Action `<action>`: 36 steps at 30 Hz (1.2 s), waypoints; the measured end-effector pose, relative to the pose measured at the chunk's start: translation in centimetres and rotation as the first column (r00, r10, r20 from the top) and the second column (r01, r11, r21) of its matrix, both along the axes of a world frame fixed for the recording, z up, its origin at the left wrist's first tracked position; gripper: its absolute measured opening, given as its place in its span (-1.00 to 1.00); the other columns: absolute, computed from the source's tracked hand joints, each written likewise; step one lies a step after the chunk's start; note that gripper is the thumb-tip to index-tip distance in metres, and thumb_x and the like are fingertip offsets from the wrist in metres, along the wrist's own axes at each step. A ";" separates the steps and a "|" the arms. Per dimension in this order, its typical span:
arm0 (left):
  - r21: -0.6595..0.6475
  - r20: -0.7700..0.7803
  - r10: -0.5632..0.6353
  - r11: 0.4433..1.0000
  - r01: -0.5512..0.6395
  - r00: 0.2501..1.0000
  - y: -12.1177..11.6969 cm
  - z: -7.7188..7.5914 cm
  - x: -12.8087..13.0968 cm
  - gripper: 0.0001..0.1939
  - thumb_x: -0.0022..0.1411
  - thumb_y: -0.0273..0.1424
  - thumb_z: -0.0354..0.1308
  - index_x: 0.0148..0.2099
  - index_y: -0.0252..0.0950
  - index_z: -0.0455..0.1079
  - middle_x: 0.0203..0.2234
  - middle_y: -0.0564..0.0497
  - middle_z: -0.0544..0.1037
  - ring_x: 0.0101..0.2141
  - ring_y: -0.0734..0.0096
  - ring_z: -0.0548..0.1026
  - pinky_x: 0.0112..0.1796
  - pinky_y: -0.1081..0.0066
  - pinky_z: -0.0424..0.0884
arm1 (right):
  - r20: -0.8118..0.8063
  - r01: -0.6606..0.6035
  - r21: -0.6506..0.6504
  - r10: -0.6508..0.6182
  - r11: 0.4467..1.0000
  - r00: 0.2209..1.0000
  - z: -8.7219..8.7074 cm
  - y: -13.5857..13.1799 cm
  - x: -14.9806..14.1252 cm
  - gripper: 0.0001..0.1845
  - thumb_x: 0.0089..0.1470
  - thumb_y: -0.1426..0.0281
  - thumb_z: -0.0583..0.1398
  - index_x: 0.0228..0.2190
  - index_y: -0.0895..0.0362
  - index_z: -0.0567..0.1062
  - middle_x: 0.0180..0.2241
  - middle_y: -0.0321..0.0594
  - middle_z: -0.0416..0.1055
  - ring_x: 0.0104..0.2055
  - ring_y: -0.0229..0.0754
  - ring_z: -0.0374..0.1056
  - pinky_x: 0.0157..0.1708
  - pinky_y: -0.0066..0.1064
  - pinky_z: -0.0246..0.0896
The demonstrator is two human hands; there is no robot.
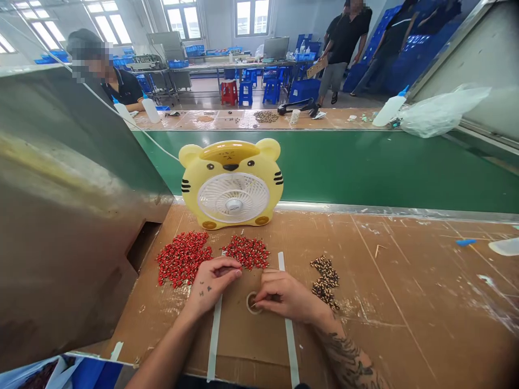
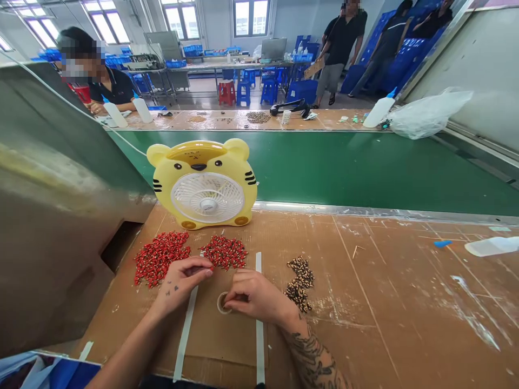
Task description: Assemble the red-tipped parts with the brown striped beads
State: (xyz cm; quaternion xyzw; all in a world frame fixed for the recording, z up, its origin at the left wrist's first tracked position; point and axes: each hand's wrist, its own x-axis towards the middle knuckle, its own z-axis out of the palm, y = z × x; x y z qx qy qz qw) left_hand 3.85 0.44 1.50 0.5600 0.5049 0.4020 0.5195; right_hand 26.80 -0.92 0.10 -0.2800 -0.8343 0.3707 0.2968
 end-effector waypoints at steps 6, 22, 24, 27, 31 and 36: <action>-0.055 0.187 -0.006 0.998 0.016 0.982 1.6 -2.5 0.8 -0.86 0.01 -0.40 0.39 -0.31 -0.29 0.63 -0.31 -0.07 0.65 -0.38 0.40 0.57 -0.32 0.50 0.49 | 0.059 -0.040 0.144 0.032 0.989 0.998 -0.2 -0.4 -0.9 -0.80 0.24 0.34 0.23 -0.41 0.16 0.56 -0.50 -0.26 0.45 -0.39 -0.24 0.32 -0.34 -0.44 0.21; -0.188 0.375 0.032 0.981 0.043 0.927 0.9 -3.4 0.6 -0.88 -0.02 -0.42 0.44 -0.35 -0.29 0.63 -0.33 -0.03 0.62 -0.40 0.45 0.55 -0.31 0.52 0.49 | 0.136 0.031 0.303 -0.075 0.952 0.988 -0.2 -0.1 -0.7 -0.78 0.23 0.40 0.21 -0.46 0.16 0.51 -0.52 -0.26 0.43 -0.42 -0.22 0.29 -0.37 -0.40 0.17; -0.204 0.391 0.036 0.978 0.048 0.920 0.9 -3.3 0.6 -0.87 -0.03 -0.43 0.44 -0.35 -0.30 0.62 -0.35 -0.02 0.62 -0.41 0.46 0.56 -0.32 0.54 0.49 | 0.150 0.039 0.311 -0.089 0.950 0.985 -0.1 -0.2 -0.8 -0.77 0.23 0.38 0.21 -0.47 0.16 0.51 -0.52 -0.26 0.42 -0.42 -0.21 0.29 -0.37 -0.40 0.17; -0.223 0.414 0.030 0.972 0.070 0.910 0.8 -3.2 0.7 -0.86 -0.02 -0.43 0.44 -0.34 -0.31 0.61 -0.41 -0.01 0.63 -0.44 0.46 0.56 -0.34 0.53 0.47 | 0.177 0.044 0.307 -0.102 0.951 0.979 -0.1 -0.3 -0.8 -0.76 0.24 0.38 0.20 -0.47 0.16 0.50 -0.50 -0.25 0.41 -0.41 -0.21 0.28 -0.37 -0.40 0.16; -0.234 0.418 0.027 0.969 0.079 0.908 0.7 -3.1 0.8 -0.84 -0.02 -0.41 0.43 -0.33 -0.33 0.60 -0.48 -0.02 0.64 -0.46 0.43 0.56 -0.35 0.50 0.47 | 0.174 0.049 0.293 -0.103 0.955 0.979 -0.1 -0.3 -0.7 -0.77 0.25 0.39 0.19 -0.46 0.17 0.49 -0.51 -0.24 0.38 -0.42 -0.22 0.26 -0.39 -0.41 0.12; -0.242 0.401 0.045 0.969 0.058 0.915 0.6 -3.2 0.9 -0.83 -0.01 -0.39 0.43 -0.33 -0.33 0.58 -0.47 -0.03 0.65 -0.45 0.42 0.57 -0.34 0.48 0.47 | 0.134 0.064 0.297 -0.107 0.953 0.985 0.1 -0.3 -0.6 -0.70 0.30 0.36 0.12 -0.46 0.15 0.50 -0.51 -0.23 0.38 -0.41 -0.20 0.24 -0.39 -0.39 0.11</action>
